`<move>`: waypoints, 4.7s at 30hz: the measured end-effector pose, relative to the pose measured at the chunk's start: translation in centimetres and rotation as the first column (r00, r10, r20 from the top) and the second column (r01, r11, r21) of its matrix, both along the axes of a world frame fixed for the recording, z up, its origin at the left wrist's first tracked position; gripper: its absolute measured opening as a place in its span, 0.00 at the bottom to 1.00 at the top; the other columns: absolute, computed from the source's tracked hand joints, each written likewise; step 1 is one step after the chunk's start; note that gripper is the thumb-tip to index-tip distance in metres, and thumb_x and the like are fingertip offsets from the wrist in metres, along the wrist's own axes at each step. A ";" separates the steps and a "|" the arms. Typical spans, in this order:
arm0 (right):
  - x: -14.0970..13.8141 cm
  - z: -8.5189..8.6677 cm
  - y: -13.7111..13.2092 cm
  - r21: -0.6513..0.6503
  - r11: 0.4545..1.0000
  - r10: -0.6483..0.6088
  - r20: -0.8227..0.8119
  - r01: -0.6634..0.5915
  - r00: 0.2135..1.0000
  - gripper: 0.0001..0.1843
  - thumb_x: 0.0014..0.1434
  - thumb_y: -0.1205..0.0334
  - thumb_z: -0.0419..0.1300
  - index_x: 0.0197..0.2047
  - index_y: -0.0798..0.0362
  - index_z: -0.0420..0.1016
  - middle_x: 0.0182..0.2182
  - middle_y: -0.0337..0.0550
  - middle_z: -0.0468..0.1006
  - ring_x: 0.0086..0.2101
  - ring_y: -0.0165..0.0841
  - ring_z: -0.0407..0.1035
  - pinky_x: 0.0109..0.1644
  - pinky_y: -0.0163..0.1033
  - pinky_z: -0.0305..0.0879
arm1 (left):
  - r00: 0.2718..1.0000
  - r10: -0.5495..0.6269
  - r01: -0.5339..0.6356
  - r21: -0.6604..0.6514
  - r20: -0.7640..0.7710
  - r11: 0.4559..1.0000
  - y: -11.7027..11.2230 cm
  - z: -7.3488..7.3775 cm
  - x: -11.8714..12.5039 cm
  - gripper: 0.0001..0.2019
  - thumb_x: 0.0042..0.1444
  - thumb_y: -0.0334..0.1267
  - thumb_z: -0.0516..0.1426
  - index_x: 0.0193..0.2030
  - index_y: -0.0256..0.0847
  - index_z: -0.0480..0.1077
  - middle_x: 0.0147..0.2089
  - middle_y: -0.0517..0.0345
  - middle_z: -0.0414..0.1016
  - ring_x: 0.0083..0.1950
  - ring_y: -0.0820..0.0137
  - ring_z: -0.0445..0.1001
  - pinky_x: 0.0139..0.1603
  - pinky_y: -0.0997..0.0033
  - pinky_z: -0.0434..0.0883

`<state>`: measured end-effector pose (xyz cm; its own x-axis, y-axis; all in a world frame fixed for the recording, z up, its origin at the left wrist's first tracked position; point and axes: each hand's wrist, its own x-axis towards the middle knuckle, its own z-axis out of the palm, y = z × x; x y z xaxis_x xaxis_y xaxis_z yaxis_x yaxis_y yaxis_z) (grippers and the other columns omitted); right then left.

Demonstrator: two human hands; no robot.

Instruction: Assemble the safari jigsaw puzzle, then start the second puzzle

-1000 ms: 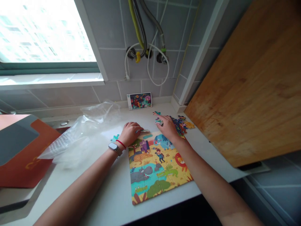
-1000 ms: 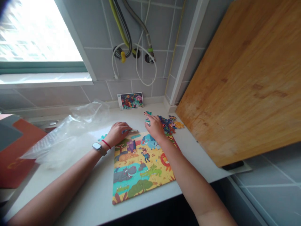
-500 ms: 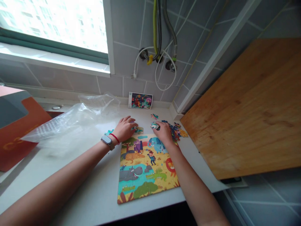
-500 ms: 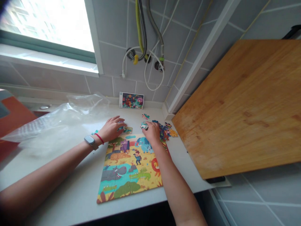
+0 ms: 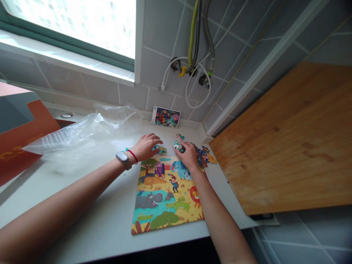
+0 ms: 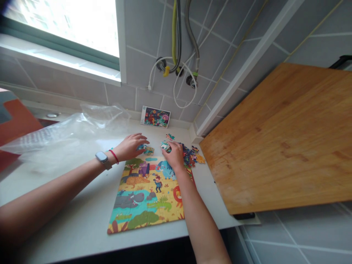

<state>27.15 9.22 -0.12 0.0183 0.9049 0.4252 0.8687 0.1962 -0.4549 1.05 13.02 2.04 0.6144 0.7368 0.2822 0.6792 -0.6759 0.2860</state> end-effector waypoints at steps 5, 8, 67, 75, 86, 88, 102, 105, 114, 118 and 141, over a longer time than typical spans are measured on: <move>-1.8 0.3 -1.0 0.007 0.967 0.255 -0.118 -0.256 0.960 0.27 0.58 0.56 0.71 0.61 0.50 0.80 0.55 0.52 0.81 0.57 0.43 0.73 0.65 0.49 0.68 | 0.992 -0.108 0.110 -0.024 0.067 0.994 -0.2 0.3 0.2 0.33 0.59 0.40 0.66 0.70 0.43 0.64 0.62 0.44 0.75 0.64 0.53 0.72 0.64 0.52 0.70; -2.9 0.5 -1.6 0.013 0.918 0.394 -0.137 -0.397 0.909 0.27 0.59 0.57 0.71 0.61 0.49 0.79 0.54 0.51 0.82 0.55 0.41 0.74 0.63 0.48 0.69 | 0.980 -0.157 0.168 -0.095 0.119 0.981 -0.1 -0.1 0.2 0.38 0.56 0.41 0.68 0.71 0.45 0.62 0.64 0.44 0.75 0.64 0.54 0.73 0.64 0.54 0.70; 5.5 -0.1 -0.2 -0.189 0.936 -0.289 0.074 0.298 0.954 0.30 0.53 0.44 0.71 0.56 0.48 0.80 0.51 0.57 0.81 0.59 0.55 0.69 0.63 0.62 0.63 | 0.984 -0.159 0.133 -0.265 -0.078 0.955 0.8 3.2 -2.8 0.25 0.62 0.57 0.59 0.60 0.48 0.76 0.56 0.49 0.82 0.55 0.57 0.79 0.56 0.63 0.72; 4.1 0.1 0.3 -0.152 0.928 -0.312 0.176 0.339 0.933 0.36 0.55 0.42 0.71 0.63 0.48 0.78 0.54 0.60 0.81 0.56 0.57 0.72 0.64 0.65 0.61 | 0.987 -0.155 0.140 -0.228 -0.048 0.964 0.4 4.0 -2.5 0.22 0.64 0.53 0.58 0.59 0.46 0.77 0.53 0.49 0.83 0.49 0.59 0.81 0.52 0.64 0.73; 4.4 0.3 1.0 -0.079 0.982 -0.168 0.047 0.171 0.985 0.20 0.62 0.56 0.66 0.54 0.57 0.85 0.46 0.58 0.85 0.47 0.46 0.79 0.58 0.48 0.71 | 0.984 -0.175 0.164 -0.189 -0.044 0.968 0.6 3.5 -2.5 0.19 0.65 0.49 0.57 0.58 0.46 0.77 0.52 0.50 0.83 0.49 0.60 0.81 0.52 0.63 0.74; 4.0 0.8 0.8 -0.024 0.992 -0.126 0.005 0.126 0.992 0.20 0.61 0.58 0.67 0.54 0.57 0.85 0.45 0.56 0.85 0.47 0.45 0.78 0.58 0.48 0.71 | 0.985 -0.169 0.158 -0.190 -0.041 0.969 0.5 3.7 -2.4 0.19 0.65 0.49 0.57 0.58 0.46 0.77 0.53 0.50 0.83 0.50 0.60 0.81 0.53 0.63 0.74; -3.8 1.3 -2.5 0.139 0.928 0.373 -0.297 -0.346 0.879 0.18 0.64 0.56 0.67 0.56 0.45 0.84 0.50 0.46 0.80 0.50 0.38 0.76 0.59 0.43 0.73 | 0.689 0.300 0.547 -0.745 0.660 0.382 -0.2 1.4 -0.5 0.32 0.62 0.33 0.61 0.73 0.45 0.61 0.65 0.41 0.75 0.56 0.60 0.82 0.53 0.59 0.82; -3.8 0.9 -2.3 0.100 0.919 0.384 -0.447 -0.381 0.808 0.17 0.63 0.53 0.67 0.54 0.46 0.85 0.53 0.48 0.80 0.49 0.38 0.77 0.53 0.42 0.76 | 0.629 0.387 0.546 -0.737 0.674 0.397 -0.4 1.2 -0.2 0.29 0.59 0.34 0.66 0.67 0.43 0.69 0.58 0.44 0.79 0.49 0.62 0.83 0.46 0.62 0.83; -4.0 0.0 -1.2 0.020 0.952 0.197 -0.805 -0.305 0.559 0.23 0.49 0.47 0.76 0.43 0.51 0.79 0.35 0.43 0.83 0.36 0.36 0.79 0.43 0.41 0.79 | 0.761 0.355 0.292 -0.775 0.543 0.561 -1.1 2.3 0.8 0.24 0.55 0.43 0.71 0.58 0.42 0.74 0.42 0.51 0.83 0.36 0.66 0.83 0.28 0.75 0.78; -3.9 0.0 -1.2 0.006 0.943 0.149 -0.902 -0.334 0.405 0.30 0.48 0.49 0.77 0.51 0.50 0.77 0.34 0.40 0.84 0.35 0.36 0.81 0.43 0.42 0.80 | 0.779 0.402 0.210 -0.803 0.482 0.558 -0.8 2.6 0.7 0.22 0.59 0.46 0.68 0.57 0.39 0.76 0.39 0.52 0.82 0.32 0.71 0.81 0.27 0.75 0.78; -3.9 0.9 -1.6 -0.168 0.886 -0.043 -0.958 -0.433 0.284 0.22 0.42 0.54 0.81 0.35 0.54 0.80 0.30 0.40 0.82 0.32 0.32 0.78 0.34 0.35 0.80 | 0.791 0.397 0.081 -0.723 0.466 0.686 -0.9 2.1 1.0 0.27 0.41 0.60 0.72 0.36 0.36 0.78 0.33 0.52 0.82 0.25 0.72 0.75 0.18 0.76 0.73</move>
<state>23.20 7.58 0.80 -0.0227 0.9973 -0.0702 -0.2270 -0.0735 -0.9711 2.00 12.08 4.13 0.3748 0.9215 -0.1021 0.3086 -0.0202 0.9510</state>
